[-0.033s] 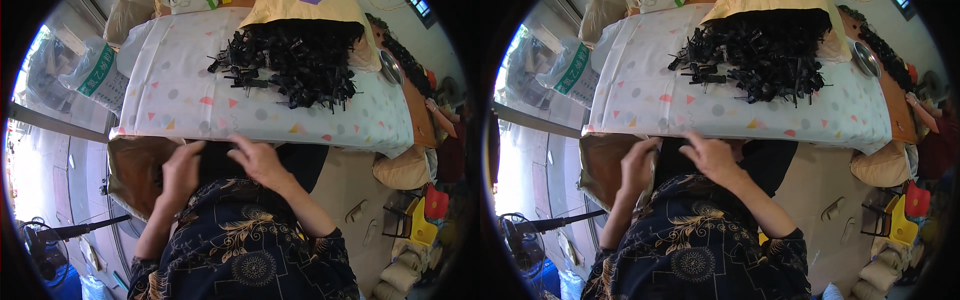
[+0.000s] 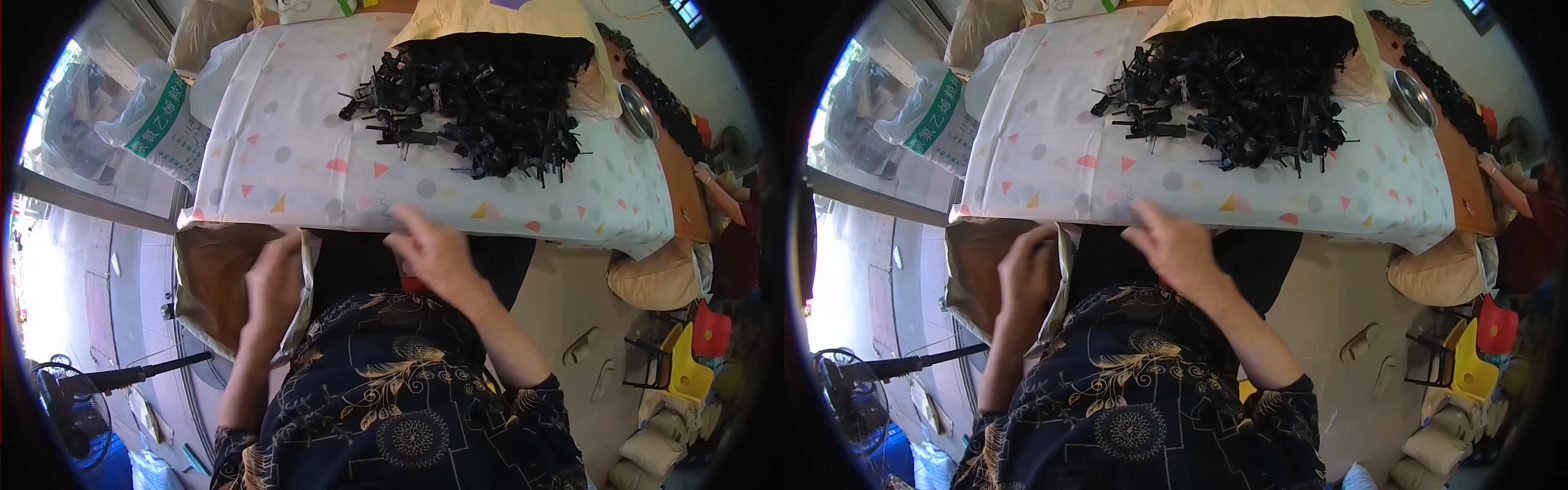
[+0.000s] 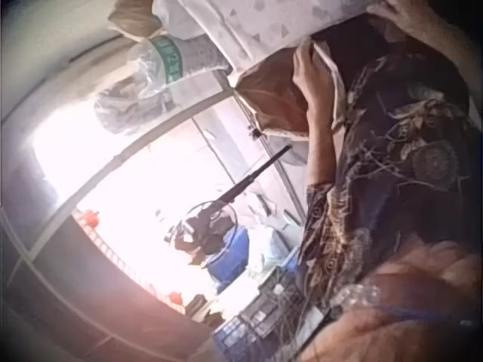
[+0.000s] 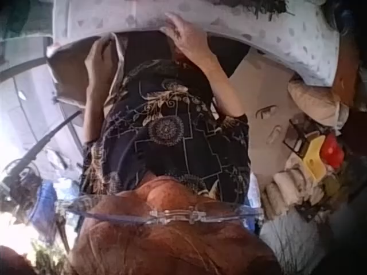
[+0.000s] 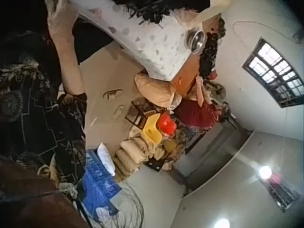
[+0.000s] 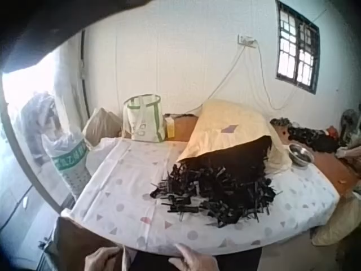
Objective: Assemble small black plastic components at a manufacturing workstation.
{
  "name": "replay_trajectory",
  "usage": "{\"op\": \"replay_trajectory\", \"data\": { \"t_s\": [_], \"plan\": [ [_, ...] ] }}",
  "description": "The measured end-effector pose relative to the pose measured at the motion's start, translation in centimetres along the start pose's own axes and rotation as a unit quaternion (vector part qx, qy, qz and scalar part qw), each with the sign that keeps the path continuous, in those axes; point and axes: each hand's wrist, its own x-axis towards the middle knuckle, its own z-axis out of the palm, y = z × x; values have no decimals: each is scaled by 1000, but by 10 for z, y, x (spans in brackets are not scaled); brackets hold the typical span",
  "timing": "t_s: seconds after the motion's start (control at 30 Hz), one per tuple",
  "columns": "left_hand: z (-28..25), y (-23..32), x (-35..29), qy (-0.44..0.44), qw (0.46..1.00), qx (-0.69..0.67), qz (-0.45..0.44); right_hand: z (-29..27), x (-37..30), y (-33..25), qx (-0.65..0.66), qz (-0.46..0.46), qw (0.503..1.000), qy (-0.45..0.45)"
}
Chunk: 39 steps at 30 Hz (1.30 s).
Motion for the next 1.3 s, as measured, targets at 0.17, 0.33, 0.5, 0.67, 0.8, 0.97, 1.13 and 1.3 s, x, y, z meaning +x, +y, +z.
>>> {"op": "replay_trajectory", "data": {
  "t_s": [0.17,0.33,0.5,0.67,0.8,0.97,1.13,1.3],
  "plan": [
    [-72,-90,-42,-19,979,170,-110,-66,35,43,-283,-18,942,179],
    [-75,-135,-72,-54,958,227,-167,-74,85,73,-352,-23,923,152],
    [-63,-127,-66,-73,951,264,-143,-80,139,83,-303,0,944,134],
    [-64,-128,-71,-77,949,273,-140,-77,146,66,-304,-5,948,94],
    [-63,-116,-71,-43,953,267,-133,-60,126,45,-266,-48,956,117],
    [-62,-88,-49,11,973,218,-72,-37,117,64,-346,-55,936,4],
    [-53,-56,-30,37,994,89,-43,-40,131,77,-280,-39,958,53],
    [-39,-22,1,-35,979,-160,-123,-47,155,60,27,-1,999,47]
  ]
}}
